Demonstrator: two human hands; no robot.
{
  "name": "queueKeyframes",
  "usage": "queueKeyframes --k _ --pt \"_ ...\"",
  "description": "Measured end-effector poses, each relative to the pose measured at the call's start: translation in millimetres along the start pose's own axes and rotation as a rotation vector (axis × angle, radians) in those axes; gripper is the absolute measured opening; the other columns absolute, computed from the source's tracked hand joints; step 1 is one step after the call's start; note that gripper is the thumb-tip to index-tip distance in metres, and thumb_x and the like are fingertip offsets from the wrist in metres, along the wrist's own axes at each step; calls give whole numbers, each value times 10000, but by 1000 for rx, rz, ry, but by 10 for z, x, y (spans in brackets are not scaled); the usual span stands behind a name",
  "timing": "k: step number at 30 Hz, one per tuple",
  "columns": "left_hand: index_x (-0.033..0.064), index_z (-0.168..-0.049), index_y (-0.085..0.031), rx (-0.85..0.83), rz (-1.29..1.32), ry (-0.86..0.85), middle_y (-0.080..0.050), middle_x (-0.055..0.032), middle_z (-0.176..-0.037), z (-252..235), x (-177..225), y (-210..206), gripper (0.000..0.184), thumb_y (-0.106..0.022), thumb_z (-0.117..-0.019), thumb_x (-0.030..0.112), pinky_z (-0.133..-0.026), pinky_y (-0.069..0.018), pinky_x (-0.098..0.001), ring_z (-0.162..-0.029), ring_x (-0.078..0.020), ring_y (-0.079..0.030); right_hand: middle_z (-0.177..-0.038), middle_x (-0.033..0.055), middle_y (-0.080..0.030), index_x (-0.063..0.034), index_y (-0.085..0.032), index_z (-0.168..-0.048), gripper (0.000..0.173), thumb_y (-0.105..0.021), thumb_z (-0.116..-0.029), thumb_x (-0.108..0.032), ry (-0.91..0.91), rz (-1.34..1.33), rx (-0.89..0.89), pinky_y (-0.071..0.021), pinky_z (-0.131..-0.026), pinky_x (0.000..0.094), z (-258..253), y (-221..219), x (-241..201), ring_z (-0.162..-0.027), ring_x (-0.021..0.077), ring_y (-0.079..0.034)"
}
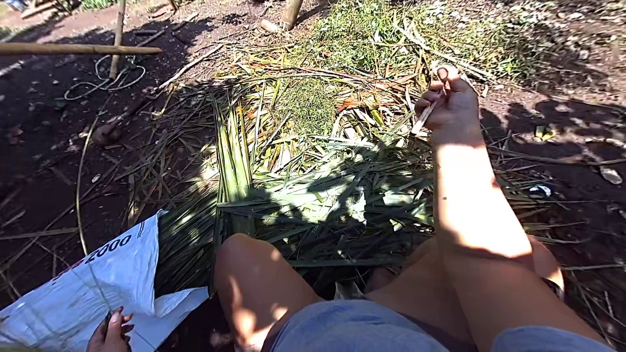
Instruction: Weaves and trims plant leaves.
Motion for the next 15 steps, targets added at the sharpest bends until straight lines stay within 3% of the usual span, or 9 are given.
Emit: queueKeyframes --k 2,4,5,6,7,9,12,13,15 --pt "9 -1333 -530 174 270 7 -656 -11 -973 185 436 -324 342 -436 -1099 240 -644 -493 -223 -753 -40 -608 -591 -131 -452 -244 -526 -929 294 -373 -1104 -424 -37 106 3 -367 -431 140 196 43 220 -431 -21 -380" --pt "-14 -1290 -532 119 469 57 -650 -41 -1020 456 991 -917 277 -464 -1090 166 -701 -509 -235 -798 -60 -609 -557 -142 -407 -245 -513 -867 265 -436 -1095 -355 -97 339 -96 -333 -410 136 450 58 632 -408 -30 -339" --pt "-21 -1240 -546 32 516 59 -657 -48 -993 544 1213 -1239 227 -478 -1077 122 -675 -531 -229 -759 -61 -619 -614 -126 -445 -236 -548 -981 172 -455 -1091 -329 -138 489 -202 -348 -408 128 608 63 892 -421 -33 -349" --pt "-32 -1213 -551 -77 548 54 -656 -70 -995 626 1399 -1560 196 -490 -1070 86 -682 -547 -248 -749 -83 -628 -693 -85 -510 -213 -563 -1187 157 -467 -1094 -296 -176 642 -279 -346 -393 136 793 36 1157 -422 -22 -348" --pt "-38 -1202 -570 -185 563 36 -666 -96 -1026 720 1564 -1862 187 -513 -1059 67 -709 -561 -278 -767 -110 -643 -794 -32 -604 -208 -520 -1399 311 -470 -1096 -255 -244 758 -345 -333 -388 159 1020 -20 1422 -422 1 -353" --pt "-29 -1165 -621 -361 562 3 -679 -99 -1017 959 1866 -2391 167 -574 -1032 61 -718 -578 -300 -769 -128 -656 -941 3 -686 -189 -458 -1495 396 -448 -1107 -271 -383 894 -512 -338 -397 177 1468 -114 1901 -435 12 -376" --pt "-10 -1119 -662 -524 589 -18 -696 -87 -966 1337 2144 -2936 151 -644 -997 77 -694 -589 -292 -740 -130 -667 -962 8 -689 -80 -506 -1397 330 -428 -1098 -198 -502 833 -785 -385 -412 154 2000 -218 2293 -450 -7 -423" --pt "-4 -1112 -663 -552 579 -21 -699 -83 -966 1426 2178 -3048 148 -652 -993 84 -694 -586 -286 -743 -127 -667 -865 -9 -668 -61 -542 -1285 251 -451 -1078 -170 -511 790 -797 -385 -411 149 2089 -222 2349 -441 -12 -421" --pt "8 -1100 -670 -580 541 -43 -723 -74 -997 1524 2216 -3163 140 -658 -995 100 -725 -567 -278 -785 -113 -671 -811 -11 -656 -50 -535 -1203 165 -469 -1075 -130 -538 681 -739 -383 -425 141 2134 -187 2362 -447 -14 -423"
Point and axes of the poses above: each hand's wrist, its own z-axis away from the middle knuckle, its own y-axis out of the back of the hand, x = y × z, the point moved 7 cm from there along -z, towards the middle knuckle
